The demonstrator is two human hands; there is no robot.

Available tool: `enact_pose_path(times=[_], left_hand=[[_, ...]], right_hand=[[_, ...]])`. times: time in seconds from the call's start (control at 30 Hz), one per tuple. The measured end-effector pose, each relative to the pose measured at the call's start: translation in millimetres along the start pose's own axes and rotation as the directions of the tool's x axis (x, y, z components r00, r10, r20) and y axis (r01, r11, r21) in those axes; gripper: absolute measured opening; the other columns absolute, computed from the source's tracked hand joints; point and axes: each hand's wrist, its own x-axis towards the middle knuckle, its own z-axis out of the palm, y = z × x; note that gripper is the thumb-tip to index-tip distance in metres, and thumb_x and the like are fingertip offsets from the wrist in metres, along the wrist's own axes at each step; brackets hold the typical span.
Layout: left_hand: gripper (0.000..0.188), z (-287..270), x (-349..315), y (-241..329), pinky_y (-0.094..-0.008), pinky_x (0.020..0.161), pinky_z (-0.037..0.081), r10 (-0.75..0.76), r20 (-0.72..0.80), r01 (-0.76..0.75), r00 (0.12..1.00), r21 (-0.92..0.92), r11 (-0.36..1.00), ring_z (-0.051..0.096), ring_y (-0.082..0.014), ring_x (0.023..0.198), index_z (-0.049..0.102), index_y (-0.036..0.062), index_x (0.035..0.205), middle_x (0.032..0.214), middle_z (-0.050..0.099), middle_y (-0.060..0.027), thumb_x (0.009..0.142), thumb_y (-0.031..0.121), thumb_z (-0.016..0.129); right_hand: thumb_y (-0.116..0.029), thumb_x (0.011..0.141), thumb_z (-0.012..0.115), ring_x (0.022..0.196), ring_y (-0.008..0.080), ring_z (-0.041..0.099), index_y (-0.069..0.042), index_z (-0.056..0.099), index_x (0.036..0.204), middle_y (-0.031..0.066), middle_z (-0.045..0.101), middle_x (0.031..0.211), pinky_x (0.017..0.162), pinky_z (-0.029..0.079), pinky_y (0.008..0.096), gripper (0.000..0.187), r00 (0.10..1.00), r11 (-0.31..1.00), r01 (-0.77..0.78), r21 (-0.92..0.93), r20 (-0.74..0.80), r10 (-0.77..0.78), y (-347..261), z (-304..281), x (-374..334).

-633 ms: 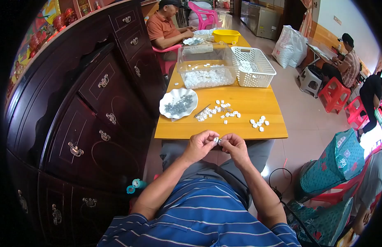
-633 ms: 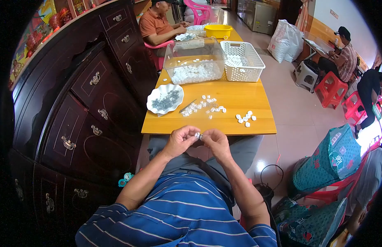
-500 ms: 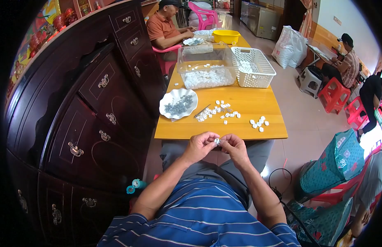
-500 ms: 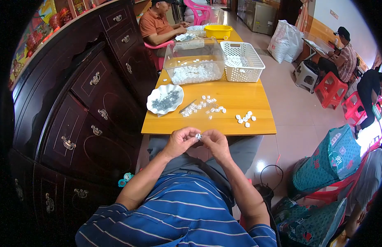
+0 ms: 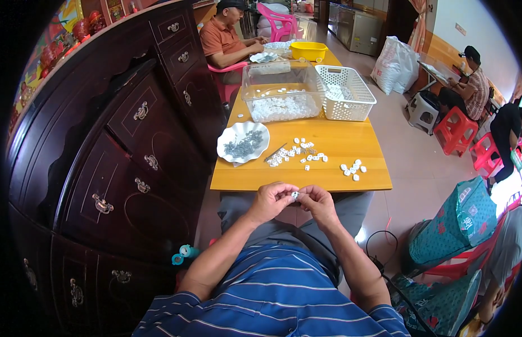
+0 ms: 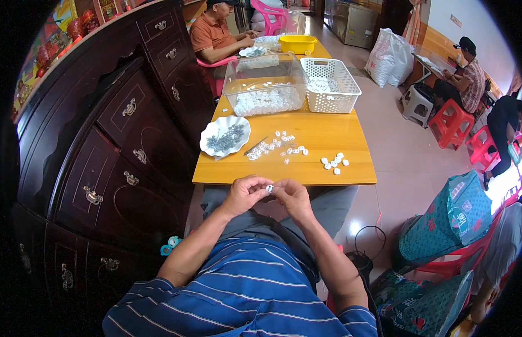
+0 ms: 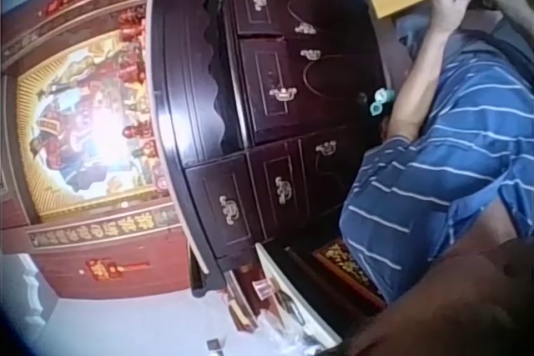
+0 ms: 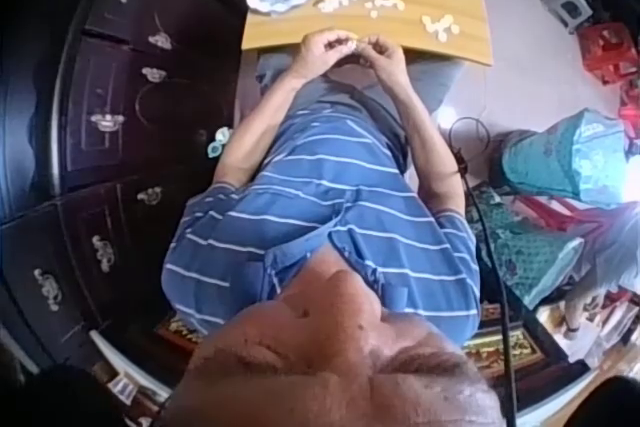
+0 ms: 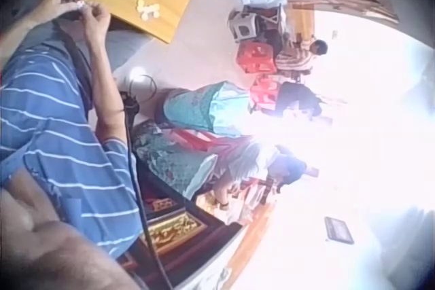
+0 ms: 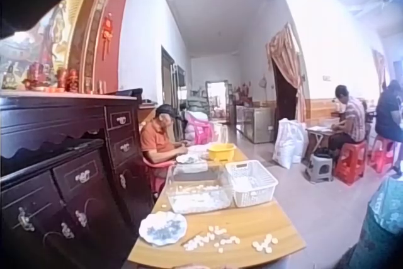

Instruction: Manually assembling small white plastic components by inserting tiny metal pins into them.

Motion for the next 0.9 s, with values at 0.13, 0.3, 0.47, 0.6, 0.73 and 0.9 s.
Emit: enact_pose_path(times=[0.13, 0.3, 0.47, 0.6, 0.73, 0.9], left_hand=[[0.02, -0.3, 0.4, 2.2, -0.0226, 0.074, 0.056, 0.021, 0.002, -0.021, 1.0, 0.059, 0.998, 0.068, -0.0067, 0.08, 0.075, 0.0009, 0.113, 0.093, 0.075, -0.0012, 0.093, -0.001, 0.073], [0.019, -2.1, 0.1, 2.7, -0.0225, 0.071, 0.055, 0.031, 0.007, -0.031, 0.999, 0.077, 0.997, 0.066, -0.0061, 0.077, 0.076, 0.0004, 0.111, 0.091, 0.074, -0.0008, 0.092, 0.0, 0.073], [0.018, -1.8, 0.4, 11.9, -0.023, 0.064, 0.051, 0.062, 0.04, -0.067, 0.997, 0.145, 0.987, 0.06, -0.0073, 0.069, 0.077, 0.002, 0.107, 0.084, 0.071, -0.0008, 0.089, 0.0, 0.076], [0.023, -0.6, -1.3, 11.0, -0.0228, 0.065, 0.05, 0.073, 0.07, -0.086, 0.995, 0.22, 0.972, 0.059, -0.0076, 0.069, 0.075, 0.0026, 0.111, 0.084, 0.069, -0.0022, 0.088, -0.001, 0.076], [0.033, 11.4, -4.6, 24.3, -0.03, 0.067, 0.054, 0.116, -0.031, -0.096, 0.993, 0.365, 0.926, 0.065, -0.0162, 0.071, 0.071, 0.0028, 0.114, 0.087, 0.068, -0.0068, 0.083, 0.008, 0.082], [0.036, 16.5, -6.9, 21.1, -0.0402, 0.073, 0.058, 0.304, -0.064, -0.204, 0.95, 0.611, 0.765, 0.071, -0.0309, 0.081, 0.071, 0.0044, 0.109, 0.093, 0.07, -0.0123, 0.078, 0.018, 0.084]], right_hand=[[-0.011, 0.098, 0.071, 0.071, 0.0052, 0.058, -0.004, 0.07, 0.102, -0.0011, 0.068, 0.083, 0.066, 0.045, 0.0205, 0.009, 1.0, 1.0, 0.006, -0.003, 0.004, -0.006, 3.3, -1.8, 1.7], [-0.013, 0.099, 0.071, 0.073, 0.0069, 0.06, 0.0, 0.071, 0.106, 0.0013, 0.07, 0.084, 0.066, 0.048, 0.0213, 0.014, 0.999, 0.999, -0.028, -0.019, 0.042, 0.029, 4.3, -5.1, 2.1], [-0.014, 0.099, 0.071, 0.072, 0.0068, 0.06, 0.0, 0.072, 0.106, 0.0013, 0.071, 0.085, 0.065, 0.047, 0.0216, 0.016, 0.996, 0.998, -0.068, -0.014, 0.06, 0.069, 8.3, -8.0, 3.9], [-0.018, 0.101, 0.07, 0.072, 0.007, 0.059, -0.002, 0.073, 0.105, 0.0006, 0.07, 0.084, 0.066, 0.047, 0.0218, 0.017, 0.991, 0.993, -0.113, -0.029, 0.067, 0.115, 9.5, -7.2, 4.3], [-0.019, 0.101, 0.07, 0.072, 0.0066, 0.058, -0.002, 0.074, 0.104, -0.0006, 0.068, 0.083, 0.066, 0.046, 0.0213, 0.017, 0.993, 0.994, -0.099, 0.05, 0.077, 0.095, 17.8, -7.3, 5.4], [-0.018, 0.101, 0.069, 0.069, 0.0063, 0.053, -0.002, 0.073, 0.1, -0.0016, 0.065, 0.082, 0.064, 0.043, 0.0214, 0.016, 0.991, 0.974, -0.124, 0.188, -0.021, 0.13, 12.4, 8.4, 0.0]])
